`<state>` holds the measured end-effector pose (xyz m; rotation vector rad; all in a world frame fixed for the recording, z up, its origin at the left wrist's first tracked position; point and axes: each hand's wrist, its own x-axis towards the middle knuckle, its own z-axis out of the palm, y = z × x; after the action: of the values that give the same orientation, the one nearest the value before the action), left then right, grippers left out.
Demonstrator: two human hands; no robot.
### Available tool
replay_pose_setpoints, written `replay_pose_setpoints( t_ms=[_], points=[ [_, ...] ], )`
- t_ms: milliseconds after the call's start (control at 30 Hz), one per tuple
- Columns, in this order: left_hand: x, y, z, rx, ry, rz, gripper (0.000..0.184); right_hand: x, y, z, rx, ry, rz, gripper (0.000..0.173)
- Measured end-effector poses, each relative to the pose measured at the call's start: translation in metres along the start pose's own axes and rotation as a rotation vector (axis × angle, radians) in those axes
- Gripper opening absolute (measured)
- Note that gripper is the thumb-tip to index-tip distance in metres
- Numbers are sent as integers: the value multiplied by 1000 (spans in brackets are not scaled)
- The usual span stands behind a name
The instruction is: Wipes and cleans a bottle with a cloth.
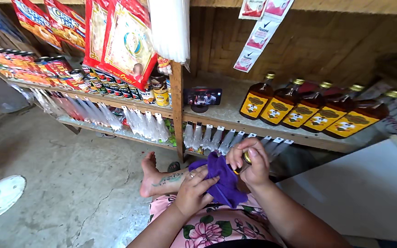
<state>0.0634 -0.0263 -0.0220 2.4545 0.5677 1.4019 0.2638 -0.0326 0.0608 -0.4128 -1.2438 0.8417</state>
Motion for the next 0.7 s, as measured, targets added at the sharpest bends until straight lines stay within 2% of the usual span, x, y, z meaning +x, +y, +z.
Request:
replay_pose_setpoints(
  t_ms=[167, 267, 433, 600, 700],
  points=[
    [0, 2, -3, 127, -21, 178, 20, 1, 0, 0, -6, -2, -2, 25],
    [-1, 2, -3, 139, -32, 208, 19, 1, 1, 1, 1, 1, -5, 25],
    [-2, -1, 3, -5, 4, 54, 19, 2, 0, 2, -38, 28, 4, 25],
    [-7, -5, 5, -62, 6, -62, 35, 1, 0, 1, -18, -19, 1, 24],
    [-10, -9, 6, -105, 36, -109, 41, 1, -5, 3, -119, -52, 36, 28]
  ],
)
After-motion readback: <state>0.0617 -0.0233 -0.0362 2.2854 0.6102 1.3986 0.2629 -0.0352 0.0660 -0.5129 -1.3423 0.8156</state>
